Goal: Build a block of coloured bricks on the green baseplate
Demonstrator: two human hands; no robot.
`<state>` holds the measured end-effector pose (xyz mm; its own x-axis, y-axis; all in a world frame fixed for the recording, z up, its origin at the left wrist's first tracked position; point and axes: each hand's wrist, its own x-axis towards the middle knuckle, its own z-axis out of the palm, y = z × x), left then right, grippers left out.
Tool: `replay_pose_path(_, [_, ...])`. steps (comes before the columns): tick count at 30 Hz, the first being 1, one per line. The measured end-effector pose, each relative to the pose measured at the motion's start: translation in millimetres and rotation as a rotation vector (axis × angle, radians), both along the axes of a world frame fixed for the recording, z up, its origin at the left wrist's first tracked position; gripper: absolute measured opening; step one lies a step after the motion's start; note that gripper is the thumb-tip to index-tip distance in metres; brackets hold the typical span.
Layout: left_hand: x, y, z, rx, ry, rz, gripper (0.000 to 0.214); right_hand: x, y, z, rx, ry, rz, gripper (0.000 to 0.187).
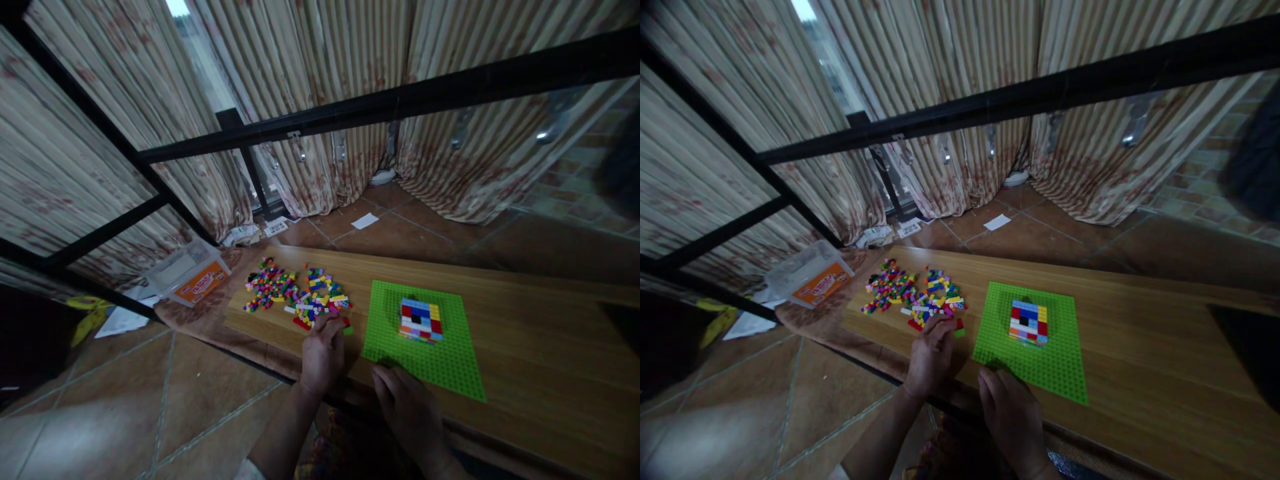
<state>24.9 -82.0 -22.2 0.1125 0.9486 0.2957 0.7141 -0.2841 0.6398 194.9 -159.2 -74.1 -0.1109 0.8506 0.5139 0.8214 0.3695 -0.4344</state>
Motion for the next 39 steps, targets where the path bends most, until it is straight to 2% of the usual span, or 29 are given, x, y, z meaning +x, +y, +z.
replay_pose_path(2, [-14, 8, 4.6, -0.001, 0.012, 0.094, 0.027, 1, 0, -1.3, 0.006, -0.006, 0.003, 0.019])
replay_pose_path(5, [-44, 24, 10.2, -0.052, 0.088, 0.345, 0.024, 1, 0, -2.0, 0.013, -0.008, 0.000, 0.020])
replay_pose_path(8, [-72, 38, 11.9, -0.114, 0.176, 0.461, 0.024, 1, 0, -2.5, 0.022, 0.001, -0.012, 0.020])
replay_pose_path(13, [-89, 46, 6.4, -0.178, 0.258, 0.431, 0.030, 2, 0, -4.8, 0.018, 0.000, -0.004, 0.018])
replay_pose_path(18, [-87, 45, 1.8, -0.197, 0.275, 0.399, 0.030, 2, 0, -4.9, 0.024, -0.007, 0.003, 0.019])
replay_pose_path(26, [-85, 41, 5.5, -0.183, 0.259, 0.303, 0.019, 4, 2, -10.0, 0.064, -0.024, 0.010, 0.018])
replay_pose_path(35, [-94, 43, -3.1, -0.115, 0.148, 0.282, 0.015, 3, 3, -8.0, 0.086, -0.019, 0.001, 0.022])
replay_pose_path(39, [-95, 36, -3.1, -0.078, 0.084, 0.241, 0.021, 2, 2, -7.8, 0.100, -0.004, 0.005, 0.020])
